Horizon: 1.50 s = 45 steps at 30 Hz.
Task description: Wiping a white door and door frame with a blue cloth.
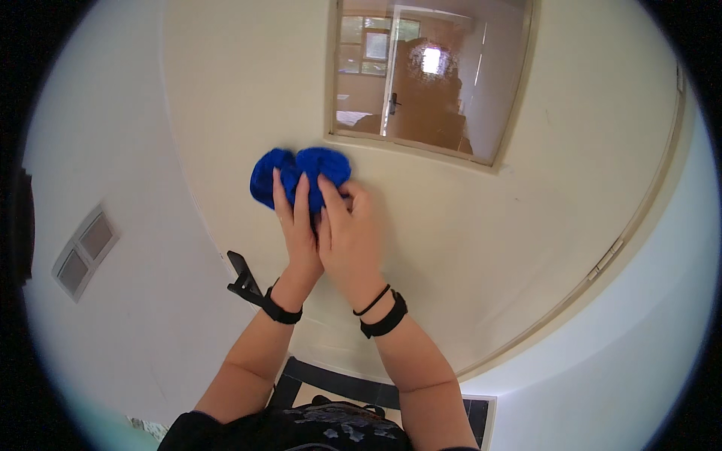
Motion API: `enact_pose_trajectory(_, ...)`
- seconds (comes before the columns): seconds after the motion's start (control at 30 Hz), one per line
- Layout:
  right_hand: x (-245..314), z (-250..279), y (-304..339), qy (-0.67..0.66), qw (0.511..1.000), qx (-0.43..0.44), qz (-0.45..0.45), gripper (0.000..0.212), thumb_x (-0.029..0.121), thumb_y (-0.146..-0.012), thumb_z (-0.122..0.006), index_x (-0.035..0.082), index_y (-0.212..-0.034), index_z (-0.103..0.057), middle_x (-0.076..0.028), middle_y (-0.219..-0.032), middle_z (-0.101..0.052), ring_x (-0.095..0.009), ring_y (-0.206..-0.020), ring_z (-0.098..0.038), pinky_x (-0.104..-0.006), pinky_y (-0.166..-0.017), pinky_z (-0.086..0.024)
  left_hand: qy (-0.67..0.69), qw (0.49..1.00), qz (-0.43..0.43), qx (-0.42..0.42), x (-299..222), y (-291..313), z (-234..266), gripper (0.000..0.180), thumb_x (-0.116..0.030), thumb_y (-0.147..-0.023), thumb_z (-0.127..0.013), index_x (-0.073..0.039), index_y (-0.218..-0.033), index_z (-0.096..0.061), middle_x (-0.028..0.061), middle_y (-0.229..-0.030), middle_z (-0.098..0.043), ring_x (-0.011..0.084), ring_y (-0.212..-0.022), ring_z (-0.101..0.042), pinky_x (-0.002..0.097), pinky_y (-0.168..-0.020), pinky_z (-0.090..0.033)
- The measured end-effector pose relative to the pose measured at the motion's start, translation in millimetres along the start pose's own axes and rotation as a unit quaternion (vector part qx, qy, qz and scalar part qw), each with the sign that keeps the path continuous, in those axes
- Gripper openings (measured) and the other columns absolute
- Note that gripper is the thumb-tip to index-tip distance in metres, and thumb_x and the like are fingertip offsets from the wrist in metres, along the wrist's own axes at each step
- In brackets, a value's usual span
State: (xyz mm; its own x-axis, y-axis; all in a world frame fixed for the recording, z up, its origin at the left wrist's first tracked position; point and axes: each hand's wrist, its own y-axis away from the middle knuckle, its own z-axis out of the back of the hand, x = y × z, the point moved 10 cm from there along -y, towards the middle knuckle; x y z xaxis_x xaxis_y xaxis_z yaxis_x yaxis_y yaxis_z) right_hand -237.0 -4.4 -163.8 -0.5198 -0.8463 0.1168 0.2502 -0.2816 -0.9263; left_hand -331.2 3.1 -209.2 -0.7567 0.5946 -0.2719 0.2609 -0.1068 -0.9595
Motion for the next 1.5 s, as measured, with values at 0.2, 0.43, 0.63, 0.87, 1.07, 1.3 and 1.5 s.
enact_pose_trajectory(0.2, -18, -15, 52, 0.001, 0.997, 0.053, -0.056, 0.034, 0.004, -0.084, -0.052, 0.006, -0.118, -0.055, -0.014, -0.108, -0.050, -0.027, -0.084, -0.056, -0.0356, -0.072, -0.048, -0.029, 0.999, 0.032, 0.032, 11, 68, -10, 0.059, -0.012, -0.086, -0.058, -0.003, -0.137, -0.031, 0.0296, -0.145, -0.010, 0.0466, -0.131, -0.021, 0.0505, -0.105, -0.025)
enact_pose_trajectory(0.43, -33, -42, 96, -0.031, 0.988, 0.086, -0.122, 0.033, 0.005, -0.085, -0.053, 0.006, -0.118, -0.054, -0.015, -0.112, -0.048, -0.028, -0.087, -0.059, -0.0362, -0.071, -0.050, -0.041, 0.994, 0.067, 0.071, 34, 117, -12, 0.064, -0.011, -0.084, -0.060, -0.006, -0.139, -0.026, 0.0307, -0.145, -0.006, 0.0489, -0.131, -0.021, 0.0511, -0.102, -0.030)
enact_pose_trajectory(0.63, -31, -43, 88, -0.046, 0.988, 0.082, -0.126, 0.033, 0.005, -0.085, -0.053, 0.006, -0.118, -0.054, -0.015, -0.113, -0.047, -0.028, -0.088, -0.058, -0.0357, -0.071, -0.051, -0.021, 0.994, 0.080, 0.075, 36, 104, -11, 0.060, -0.011, -0.087, -0.055, -0.007, -0.140, -0.027, 0.0274, -0.146, -0.007, 0.0464, -0.132, -0.022, 0.0491, -0.104, -0.030)
enact_pose_trajectory(0.87, -18, -20, 28, -0.067, 0.996, -0.002, -0.065, 0.038, 0.002, -0.084, -0.052, 0.003, -0.122, -0.051, -0.018, -0.113, -0.044, -0.030, -0.093, -0.051, -0.0363, -0.081, -0.044, 0.040, 0.999, 0.006, 0.028, 12, 14, -5, 0.050, -0.011, -0.086, -0.052, -0.004, -0.134, -0.041, 0.0271, -0.146, -0.016, 0.0464, -0.133, -0.020, 0.0521, -0.107, -0.019)
enact_pose_trajectory(1.07, -2, 4, -25, -0.055, 0.996, -0.066, -0.023, 0.040, 0.001, -0.084, -0.052, 0.004, -0.124, -0.051, -0.018, -0.113, -0.044, -0.030, -0.096, -0.051, -0.0358, -0.085, -0.043, 0.075, 0.995, -0.061, -0.016, -11, -58, 6, 0.050, -0.008, -0.079, -0.056, -0.008, -0.129, -0.049, 0.0249, -0.143, -0.025, 0.0475, -0.129, -0.024, 0.0550, -0.106, -0.019)
enact_pose_trajectory(1.3, -9, 11, -17, -0.018, 0.996, -0.070, -0.045, 0.040, -0.006, -0.083, -0.051, 0.002, -0.122, -0.053, -0.014, -0.112, -0.044, -0.023, -0.097, -0.051, -0.0284, -0.077, -0.047, 0.069, 0.994, -0.087, -0.004, -13, -48, -7, 0.051, -0.010, -0.079, -0.058, -0.013, -0.129, -0.050, 0.0233, -0.143, -0.025, 0.0488, -0.127, -0.026, 0.0595, -0.102, -0.021)
enact_pose_trajectory(1.5, -25, 3, 24, -0.008, 0.995, -0.040, -0.095, 0.033, -0.001, -0.084, -0.051, 0.001, -0.117, -0.054, -0.018, -0.113, -0.043, -0.031, -0.100, -0.051, -0.0358, -0.088, -0.042, 0.036, 0.997, -0.071, 0.018, -3, 7, -21, 0.050, -0.015, -0.079, -0.061, -0.016, -0.128, -0.051, 0.0232, -0.141, -0.026, 0.0495, -0.123, -0.029, 0.0610, -0.097, -0.026)
